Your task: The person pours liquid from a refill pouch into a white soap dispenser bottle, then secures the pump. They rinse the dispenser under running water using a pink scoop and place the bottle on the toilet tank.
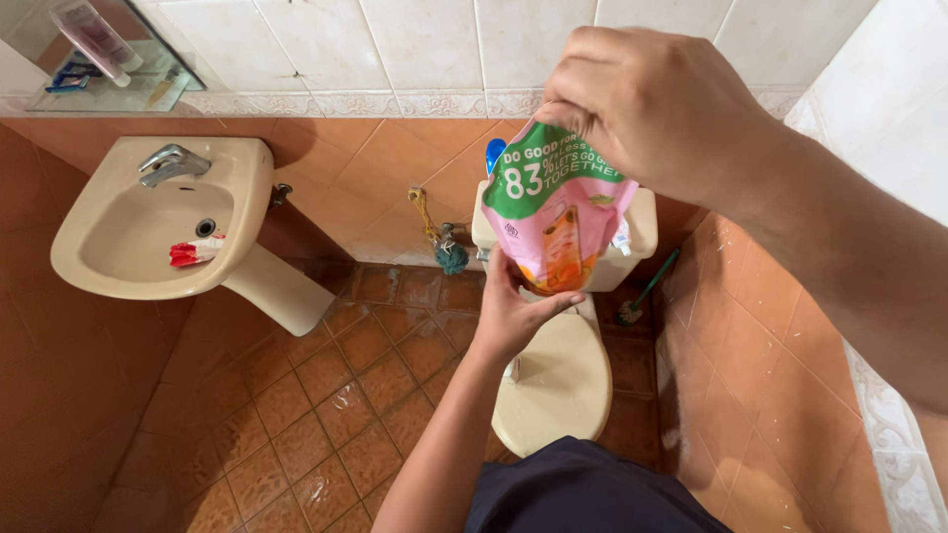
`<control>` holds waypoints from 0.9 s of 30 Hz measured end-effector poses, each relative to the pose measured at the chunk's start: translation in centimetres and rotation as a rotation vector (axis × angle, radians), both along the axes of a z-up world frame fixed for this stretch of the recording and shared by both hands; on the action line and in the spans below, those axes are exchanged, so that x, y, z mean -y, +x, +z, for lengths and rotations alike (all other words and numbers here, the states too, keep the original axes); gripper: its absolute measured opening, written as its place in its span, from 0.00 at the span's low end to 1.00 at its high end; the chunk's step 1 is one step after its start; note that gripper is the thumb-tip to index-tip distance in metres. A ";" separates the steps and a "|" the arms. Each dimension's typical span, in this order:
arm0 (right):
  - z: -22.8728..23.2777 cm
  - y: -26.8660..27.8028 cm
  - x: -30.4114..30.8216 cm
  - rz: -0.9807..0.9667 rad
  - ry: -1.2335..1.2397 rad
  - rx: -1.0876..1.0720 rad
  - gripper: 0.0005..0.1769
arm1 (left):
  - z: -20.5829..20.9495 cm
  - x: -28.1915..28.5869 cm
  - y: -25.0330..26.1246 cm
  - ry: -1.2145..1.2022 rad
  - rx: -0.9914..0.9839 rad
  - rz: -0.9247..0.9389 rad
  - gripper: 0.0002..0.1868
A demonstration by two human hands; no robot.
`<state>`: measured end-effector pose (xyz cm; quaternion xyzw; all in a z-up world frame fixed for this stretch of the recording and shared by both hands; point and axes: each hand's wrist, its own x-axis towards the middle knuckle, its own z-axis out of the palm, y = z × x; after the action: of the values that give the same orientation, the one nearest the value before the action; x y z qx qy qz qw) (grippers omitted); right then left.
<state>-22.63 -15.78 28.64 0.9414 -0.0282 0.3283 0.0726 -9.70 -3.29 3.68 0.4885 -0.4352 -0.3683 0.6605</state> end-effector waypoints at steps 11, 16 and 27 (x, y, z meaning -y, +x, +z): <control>1.8 -1.2 -0.3 0.039 0.457 -0.158 0.08 | 0.7 -1.3 -0.1 -0.019 -0.090 -0.316 0.46; 1.5 -2.0 0.7 -0.028 0.680 -0.187 0.10 | 0.1 -2.2 1.0 0.050 -0.158 -0.460 0.46; 0.1 -3.0 1.6 0.049 0.538 -0.226 0.10 | -3.3 -0.6 2.1 -0.174 -0.373 -0.440 0.39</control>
<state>-25.68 -17.41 28.69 0.9577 -0.0832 0.2039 -0.1851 -7.57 -2.66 0.35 0.2478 -0.4319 -0.5473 0.6727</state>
